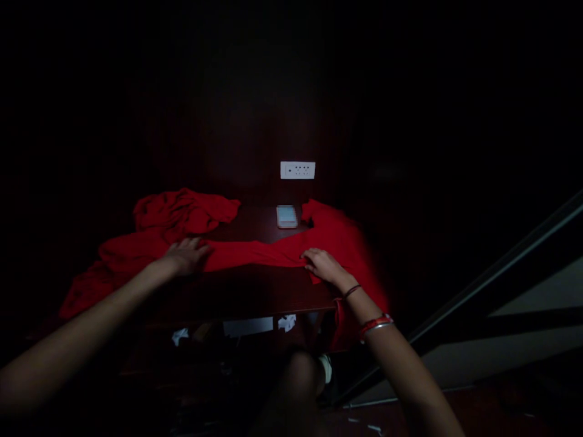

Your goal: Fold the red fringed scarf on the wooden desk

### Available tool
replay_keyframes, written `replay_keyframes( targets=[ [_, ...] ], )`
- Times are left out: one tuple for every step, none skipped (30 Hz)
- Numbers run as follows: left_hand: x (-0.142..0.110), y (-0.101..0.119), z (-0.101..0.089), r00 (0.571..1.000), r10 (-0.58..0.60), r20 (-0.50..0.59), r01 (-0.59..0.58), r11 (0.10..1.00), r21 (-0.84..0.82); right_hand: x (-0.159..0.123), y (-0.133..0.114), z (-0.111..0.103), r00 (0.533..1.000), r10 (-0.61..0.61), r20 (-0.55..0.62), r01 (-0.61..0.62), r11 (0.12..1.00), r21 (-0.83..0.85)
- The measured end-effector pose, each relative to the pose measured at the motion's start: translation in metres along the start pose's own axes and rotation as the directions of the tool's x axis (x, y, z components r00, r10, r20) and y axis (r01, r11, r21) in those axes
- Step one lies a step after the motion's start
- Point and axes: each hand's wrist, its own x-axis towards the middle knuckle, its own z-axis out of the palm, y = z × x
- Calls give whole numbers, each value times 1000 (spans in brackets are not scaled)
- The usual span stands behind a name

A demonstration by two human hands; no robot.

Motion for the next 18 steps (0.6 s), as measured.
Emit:
replay_keyframes(
  targets=[
    [3,19,-1,986,147,-74,-149,988,-30,-2,0,0,1000,4,-8,-5,1000,-10],
    [6,39,-3,937,303,-176,-314,949,-39,-4,-1,-2,1000,9,-24,-9,1000,-13],
    [11,58,-5,858,431,-279,-455,890,-26,-6,-1,-4,999,17,-44,-18,1000,-10],
    [17,76,-6,785,501,-365,-538,843,-2,-8,-1,-6,998,30,-63,-31,1000,-5],
    [23,94,-7,719,545,-432,-594,804,26,-10,0,-9,996,47,-75,-48,999,-2],
    [29,110,-8,666,576,-474,-632,773,51,-13,1,-11,995,67,-78,-67,998,-6],
    [35,124,-8,625,599,-501,-657,750,76,-16,3,-13,993,88,-74,-89,996,-18],
    [40,136,-9,595,620,-512,-676,730,98,-20,6,-15,992,109,-66,-111,993,-37],
    [46,145,-10,575,638,-512,-689,715,119,-24,9,-17,990,128,-57,-132,990,-58],
    [50,152,-11,562,655,-505,-696,704,139,-29,12,-18,988,145,-49,-148,986,-76],
    [54,157,-12,559,665,-495,-697,701,153,-34,16,-20,986,158,-47,-162,983,-87],
    [58,158,-13,562,667,-489,-694,702,161,-39,20,-21,984,170,-52,-174,980,-93],
    [61,157,-14,566,665,-487,-691,705,160,-44,24,-22,981,182,-61,-187,978,-92],
    [64,154,-16,566,663,-490,-693,704,151,-48,28,-23,977,197,-75,-204,975,-89],
    [67,150,-17,561,661,-498,-702,699,137,-52,32,-23,971,220,-95,-228,970,-85],
    [69,146,-18,550,666,-504,-716,687,125,-56,35,-23,961,249,-119,-260,962,-82],
    [71,142,-18,533,678,-506,-734,668,122,-59,38,-22,948,281,-147,-295,952,-82],
    [73,140,-18,509,699,-501,-754,643,131,-61,40,-21,936,307,-174,-324,942,-82]
  ],
)
